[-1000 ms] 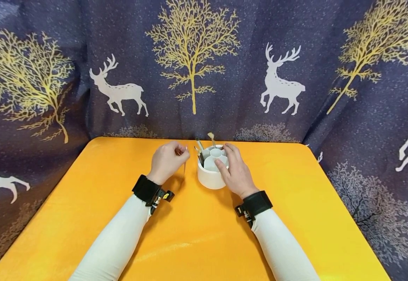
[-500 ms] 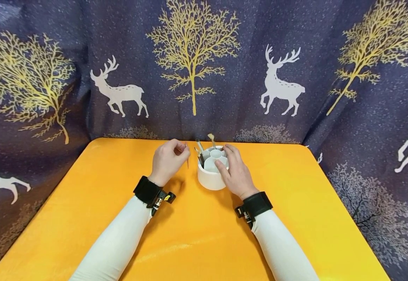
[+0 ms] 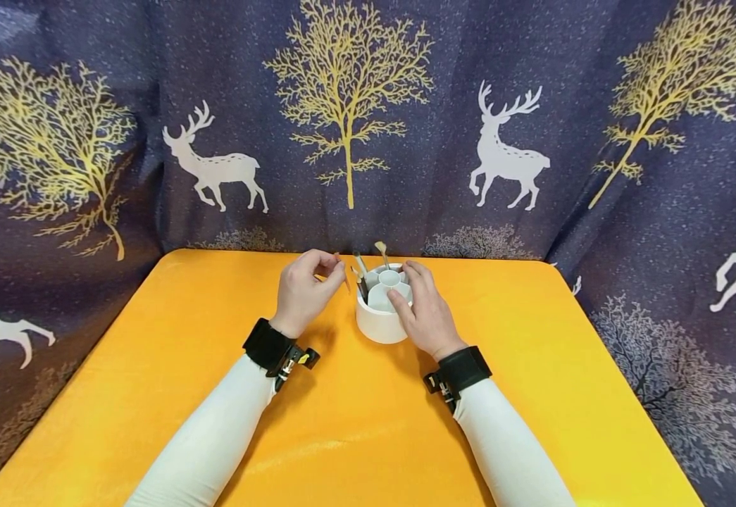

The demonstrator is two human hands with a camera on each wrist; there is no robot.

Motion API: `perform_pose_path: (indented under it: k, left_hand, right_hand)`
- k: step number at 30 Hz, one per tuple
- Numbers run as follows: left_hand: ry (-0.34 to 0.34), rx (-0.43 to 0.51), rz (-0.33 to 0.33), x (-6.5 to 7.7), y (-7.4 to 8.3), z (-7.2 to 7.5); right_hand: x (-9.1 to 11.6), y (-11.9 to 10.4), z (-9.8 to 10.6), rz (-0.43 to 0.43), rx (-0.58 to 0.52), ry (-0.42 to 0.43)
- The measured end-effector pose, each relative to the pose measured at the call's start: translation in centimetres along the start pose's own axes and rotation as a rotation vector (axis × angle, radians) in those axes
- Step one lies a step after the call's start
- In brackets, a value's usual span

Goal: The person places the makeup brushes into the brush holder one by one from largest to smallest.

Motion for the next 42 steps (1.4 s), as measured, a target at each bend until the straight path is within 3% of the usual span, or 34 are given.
perform_pose_path:
  k: [5, 19, 35, 42]
  left_hand:
    - [-0.003, 0.05, -0.035, -0.1, 0.4, -0.1]
    - [-0.057, 0.116, -0.049, 0.0, 0.7, -0.7]
    - [-0.155, 0.092, -0.017, 0.0, 0.8, -1.5]
    - [-0.134, 0.088, -0.009, 0.2, 0.3, -1.0]
  right_hand:
    - [-0.1, 0.0, 0.0, 0.002, 0.002, 0.002]
    - [-0.2, -0.1, 0.1, 0.018, 0.007, 0.01]
    - [-0.1, -0.1, 0.1, 0.023, 0.009, 0.014]
    - [-0.1, -0.2, 0.1, 0.013, 0.006, 0.007]
Point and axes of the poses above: each hand's wrist, its own x-axis away from the middle knuckle, its own z-axis out of the back of the hand, y = z × x, the point moved 5 cm from there along -x, towards the middle knuckle, and after that the axes turned 14 degrees about -y, right-handed, at the moved point
